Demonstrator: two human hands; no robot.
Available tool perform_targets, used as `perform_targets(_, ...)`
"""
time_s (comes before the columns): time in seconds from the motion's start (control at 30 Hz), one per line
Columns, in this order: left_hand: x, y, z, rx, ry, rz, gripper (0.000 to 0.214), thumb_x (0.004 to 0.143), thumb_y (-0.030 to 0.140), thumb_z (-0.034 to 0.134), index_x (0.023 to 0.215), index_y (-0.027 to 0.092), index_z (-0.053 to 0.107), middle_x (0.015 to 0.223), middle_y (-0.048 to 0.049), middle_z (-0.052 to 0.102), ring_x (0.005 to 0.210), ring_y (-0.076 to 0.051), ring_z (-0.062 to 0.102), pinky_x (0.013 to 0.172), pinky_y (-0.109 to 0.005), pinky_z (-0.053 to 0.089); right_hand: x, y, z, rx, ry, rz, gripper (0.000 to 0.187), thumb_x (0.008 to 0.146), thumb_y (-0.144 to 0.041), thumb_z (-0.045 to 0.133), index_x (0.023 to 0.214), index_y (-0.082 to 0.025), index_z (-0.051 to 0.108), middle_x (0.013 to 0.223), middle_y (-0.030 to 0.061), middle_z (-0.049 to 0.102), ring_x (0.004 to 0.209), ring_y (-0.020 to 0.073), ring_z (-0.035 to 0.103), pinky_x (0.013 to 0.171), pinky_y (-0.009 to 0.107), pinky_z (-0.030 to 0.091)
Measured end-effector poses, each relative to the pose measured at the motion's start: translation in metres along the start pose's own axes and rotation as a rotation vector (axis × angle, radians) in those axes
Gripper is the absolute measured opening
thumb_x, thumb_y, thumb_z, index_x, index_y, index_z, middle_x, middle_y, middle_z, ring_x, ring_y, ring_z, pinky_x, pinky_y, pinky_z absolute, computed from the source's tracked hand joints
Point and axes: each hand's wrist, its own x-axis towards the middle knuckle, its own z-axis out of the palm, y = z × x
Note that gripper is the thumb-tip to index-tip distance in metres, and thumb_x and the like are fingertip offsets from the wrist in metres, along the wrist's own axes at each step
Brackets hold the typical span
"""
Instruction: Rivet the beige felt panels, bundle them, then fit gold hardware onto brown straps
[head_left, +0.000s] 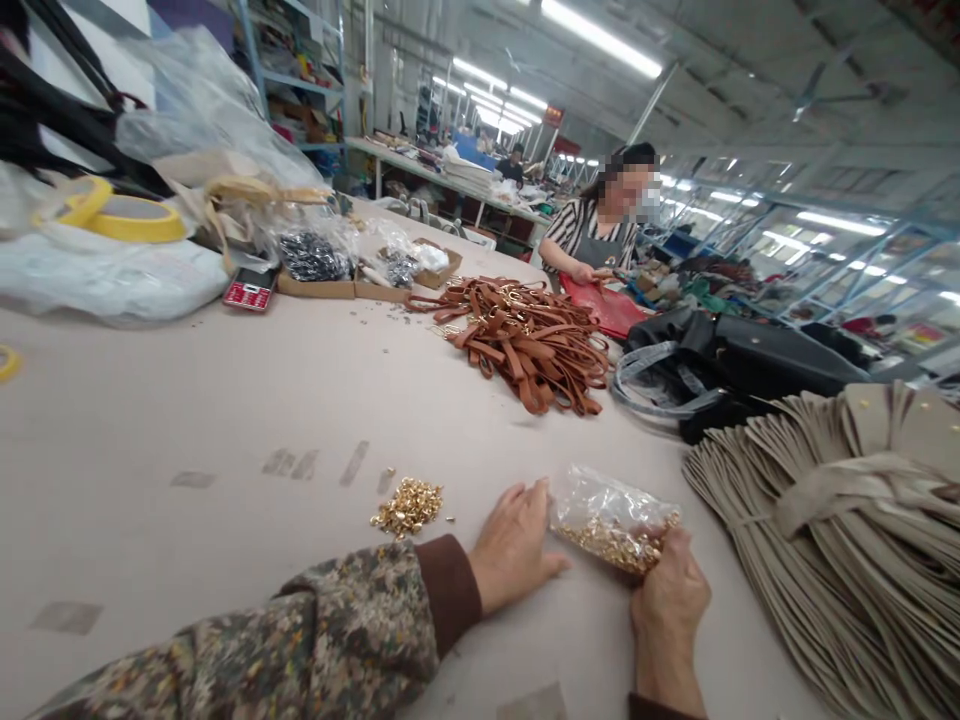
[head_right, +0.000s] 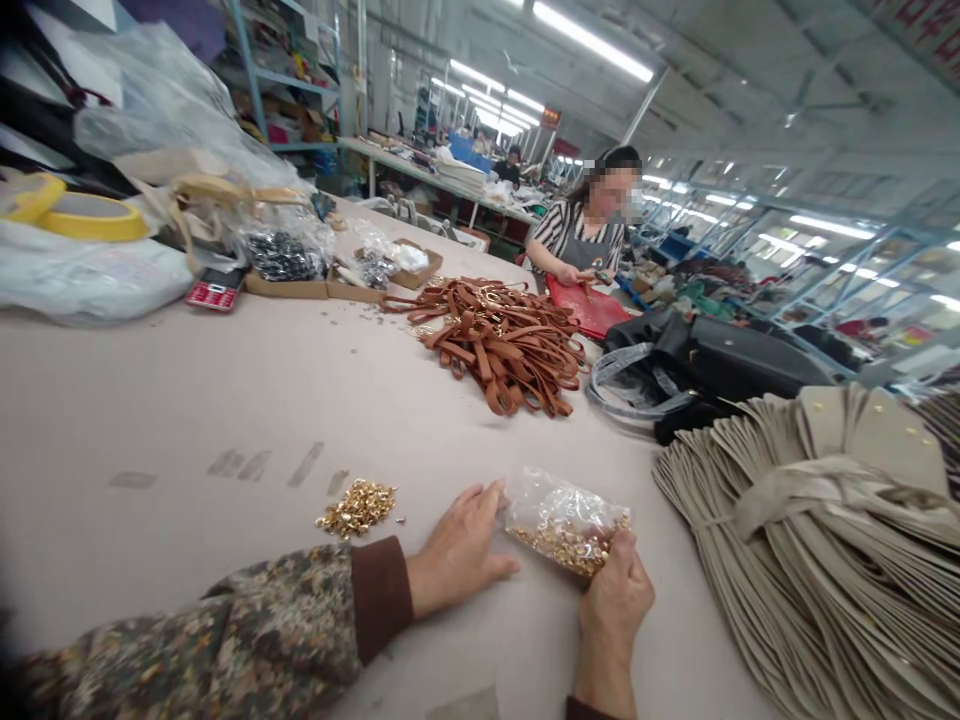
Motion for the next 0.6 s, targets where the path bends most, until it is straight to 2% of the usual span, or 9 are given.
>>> perform_targets(0.13,0.001,-0.001,0.002,0.006,0.008,0.005,0.087,0.067,0.031,0.082,0.137,0.013,0.033,0.131,-0.0185,0.059,0.128,-0.03,0.052,0.118,-0.049,0.028,0.004,-0.002,-0.002,-0.043,0.022,-0.023,0.06,0.079,-0.066,0.058,0.083,-0.008,0.072,0.07,0.0087,0.07,0.067,0.0223,0.064,0.061,0.032,0.053)
perform_targets(0.37,0.0,0.0,0.001,0.043,-0.015,0.021,0.084,0.07,0.035,0.078,0.137,0.014,0.033,0.133,-0.0179,0.058,0.131,-0.03,0.049,0.119,-0.049,0.025,0.006,-0.017,-0.005,-0.124,0.043,-0.118,0.059,0.08,-0.067,0.057,0.079,-0.01,0.072,0.069,0.0081,0.071,0.068,0.0212,0.064,0.065,0.031,0.051)
perform_targets(0.6,-0.001,-0.001,0.002,0.063,-0.022,0.031,0.08,0.071,0.037,0.077,0.135,0.014,0.036,0.138,-0.0184,0.054,0.132,-0.028,0.048,0.12,-0.046,0.023,0.004,-0.038,-0.01,-0.174,-0.01,-0.196,0.056,0.082,-0.064,0.054,0.072,-0.012,0.071,0.065,0.0075,0.069,0.064,0.0195,0.062,0.064,0.03,0.05)
